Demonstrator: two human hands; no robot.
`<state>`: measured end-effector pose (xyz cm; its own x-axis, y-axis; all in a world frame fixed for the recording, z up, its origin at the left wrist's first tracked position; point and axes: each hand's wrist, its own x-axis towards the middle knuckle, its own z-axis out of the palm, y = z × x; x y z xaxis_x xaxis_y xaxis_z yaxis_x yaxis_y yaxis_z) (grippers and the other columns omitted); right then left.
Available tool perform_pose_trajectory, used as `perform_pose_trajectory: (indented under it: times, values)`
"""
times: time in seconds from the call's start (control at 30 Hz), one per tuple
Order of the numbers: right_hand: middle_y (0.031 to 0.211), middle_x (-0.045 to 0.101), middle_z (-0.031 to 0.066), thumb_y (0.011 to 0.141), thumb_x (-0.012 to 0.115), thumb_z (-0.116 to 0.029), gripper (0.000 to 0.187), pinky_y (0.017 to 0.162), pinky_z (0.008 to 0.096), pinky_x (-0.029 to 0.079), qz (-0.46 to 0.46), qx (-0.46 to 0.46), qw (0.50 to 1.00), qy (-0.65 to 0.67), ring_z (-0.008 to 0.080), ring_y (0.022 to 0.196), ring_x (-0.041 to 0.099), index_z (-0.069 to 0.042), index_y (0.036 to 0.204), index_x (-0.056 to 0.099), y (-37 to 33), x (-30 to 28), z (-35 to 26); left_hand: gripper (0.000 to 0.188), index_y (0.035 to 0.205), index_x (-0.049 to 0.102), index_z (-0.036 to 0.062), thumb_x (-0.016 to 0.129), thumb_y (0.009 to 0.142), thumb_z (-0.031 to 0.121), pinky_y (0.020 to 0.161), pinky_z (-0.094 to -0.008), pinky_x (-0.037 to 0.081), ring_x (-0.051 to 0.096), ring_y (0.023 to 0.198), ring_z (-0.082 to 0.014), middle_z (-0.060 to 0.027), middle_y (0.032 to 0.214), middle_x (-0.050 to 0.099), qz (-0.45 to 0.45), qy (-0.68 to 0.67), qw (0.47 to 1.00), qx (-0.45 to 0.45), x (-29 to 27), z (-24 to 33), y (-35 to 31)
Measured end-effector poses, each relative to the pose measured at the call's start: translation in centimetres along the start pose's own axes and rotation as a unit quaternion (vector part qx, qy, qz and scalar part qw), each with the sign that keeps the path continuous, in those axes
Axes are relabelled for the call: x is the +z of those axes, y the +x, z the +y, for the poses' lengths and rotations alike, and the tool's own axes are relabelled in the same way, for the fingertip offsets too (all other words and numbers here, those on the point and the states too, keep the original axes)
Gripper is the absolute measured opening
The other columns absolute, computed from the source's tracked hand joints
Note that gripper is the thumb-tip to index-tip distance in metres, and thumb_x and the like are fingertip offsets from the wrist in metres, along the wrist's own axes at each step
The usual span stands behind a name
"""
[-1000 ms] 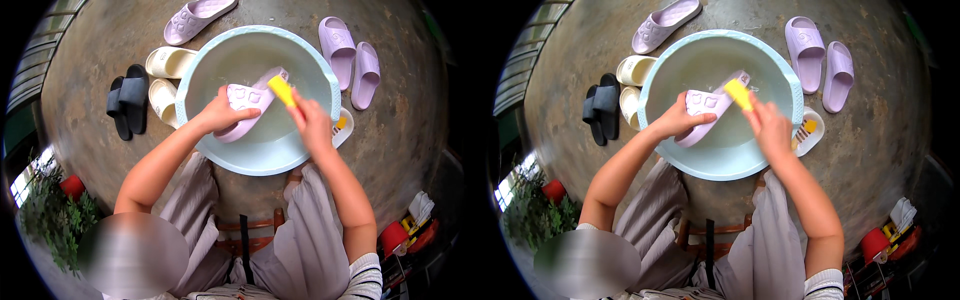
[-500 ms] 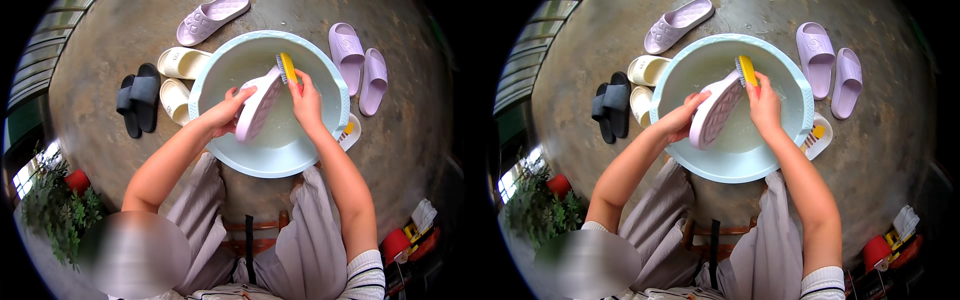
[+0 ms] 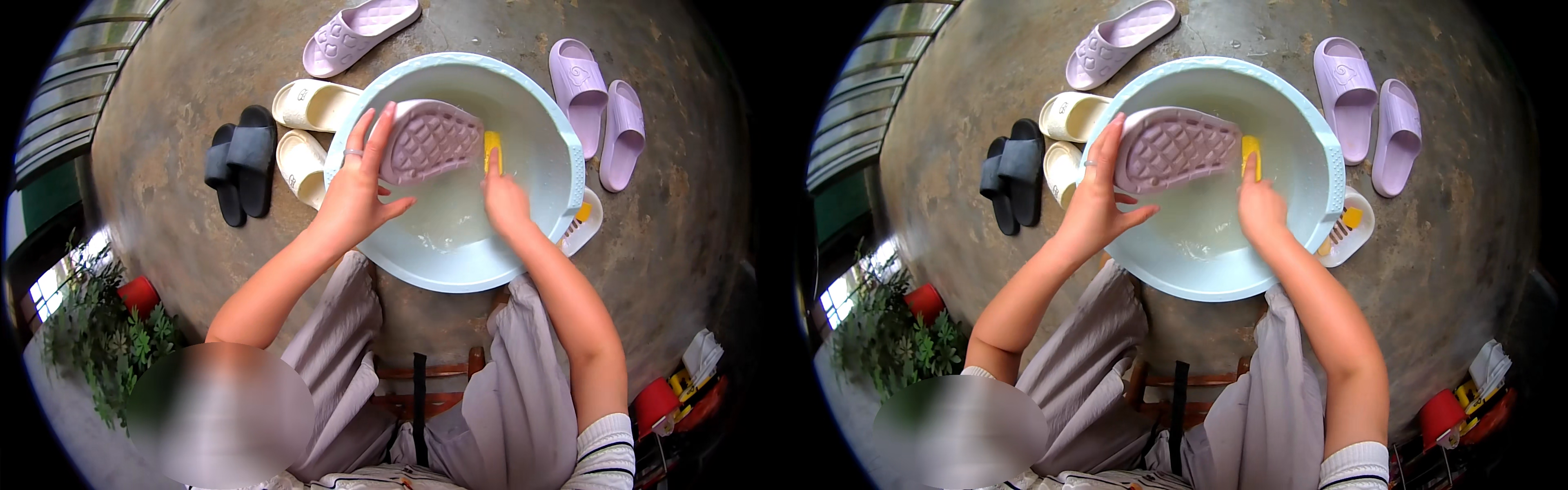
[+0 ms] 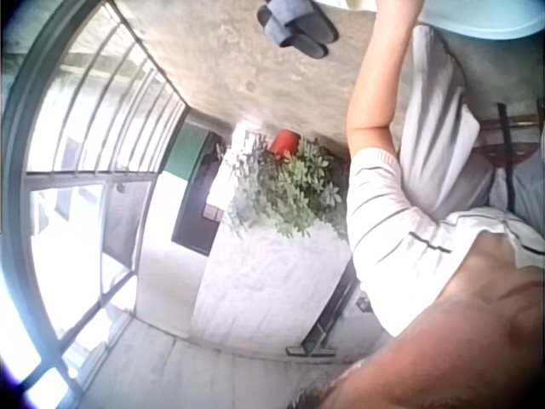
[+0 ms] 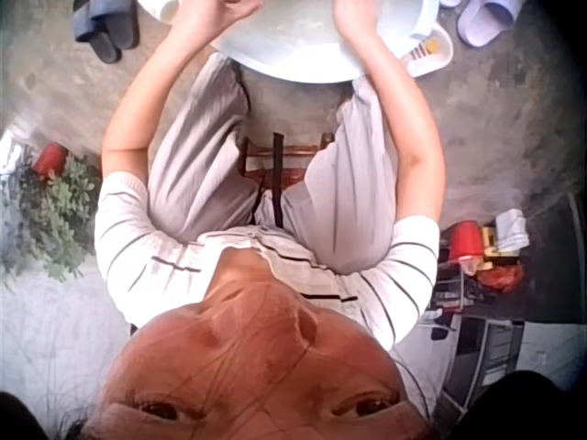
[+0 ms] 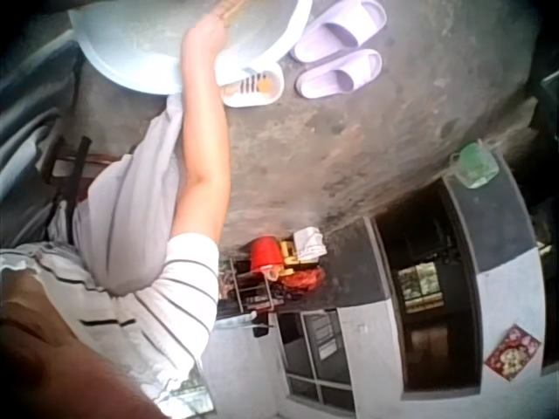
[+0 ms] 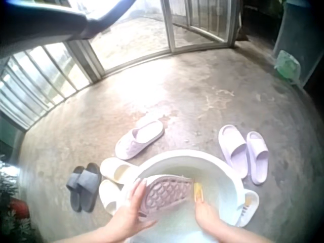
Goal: The person scrubs a pair of light purple slippers using a yellow brush and water from a light blue basin. They clean the top, sides, and textured soles of the slippers, rinsing them in the basin and placing them on the floor after cleaning.
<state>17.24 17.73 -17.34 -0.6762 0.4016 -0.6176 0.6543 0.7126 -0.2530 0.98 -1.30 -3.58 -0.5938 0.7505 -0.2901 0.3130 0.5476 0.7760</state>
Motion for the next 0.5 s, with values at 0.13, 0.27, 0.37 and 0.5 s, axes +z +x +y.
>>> perform_pose_trajectory:
  times: [0.13, 0.27, 0.37, 0.5]
  values:
    - [0.095, 0.066, 0.0251, 0.103, 0.049, -0.022, 0.06, 0.072, 0.052, 0.052, -0.012, 0.009, 0.998, 0.064, 0.0403, 0.083, 0.067, -0.006, 0.156, 0.027, 1.1, -1.0, 2.0, 0.113, 0.156, 0.024, 0.0159, 0.09, 0.065, 0.005, 0.085, -0.0354, 0.059, 0.05, 0.132, -0.0306, -0.0158, 0.156, 0.034, 0.0, 0.041, 0.999, 0.028, -0.3, -1.0, 0.8]
    - [0.098, 0.064, 0.0244, 0.103, 0.051, -0.019, 0.055, 0.072, 0.0489, 0.05, 0.116, -0.06, 0.974, 0.185, 0.0387, 0.083, 0.065, -0.01, 0.155, 0.034, -1.8, -3.1, 0.0, 0.104, 0.148, 0.032, 0.0064, 0.093, 0.063, 0.008, 0.1, -0.0372, 0.051, 0.052, 0.128, -0.0311, -0.0176, 0.145, 0.044, 0.111, 0.059, 0.992, 0.021, 0.7, -2.4, 0.7]
    - [0.098, 0.061, 0.0186, 0.102, 0.055, -0.017, 0.057, 0.072, 0.0443, 0.05, 0.156, -0.199, 0.93, 0.266, 0.0357, 0.08, 0.062, -0.018, 0.156, 0.036, -6.4, -4.0, -4.3, 0.1, 0.143, 0.035, 0.0022, 0.094, 0.062, 0.01, 0.105, -0.0379, 0.047, 0.053, 0.127, -0.0318, -0.0178, 0.137, 0.047, 0.143, 0.007, 0.99, -0.002, 2.2, -2.4, 0.8]
    - [0.086, 0.052, 0.0138, 0.1, 0.058, -0.016, 0.058, 0.071, 0.0424, 0.051, 0.11, -0.259, 0.941, 0.187, 0.0317, 0.073, 0.059, -0.021, 0.155, 0.04, -9.0, -5.6, -7.4, 0.098, 0.141, 0.036, 0.0011, 0.094, 0.062, 0.009, 0.104, -0.0382, 0.047, 0.053, 0.124, -0.0319, -0.0166, 0.131, 0.047, 0.172, 0.026, 0.985, 0.008, 3.2, -1.7, -0.1]
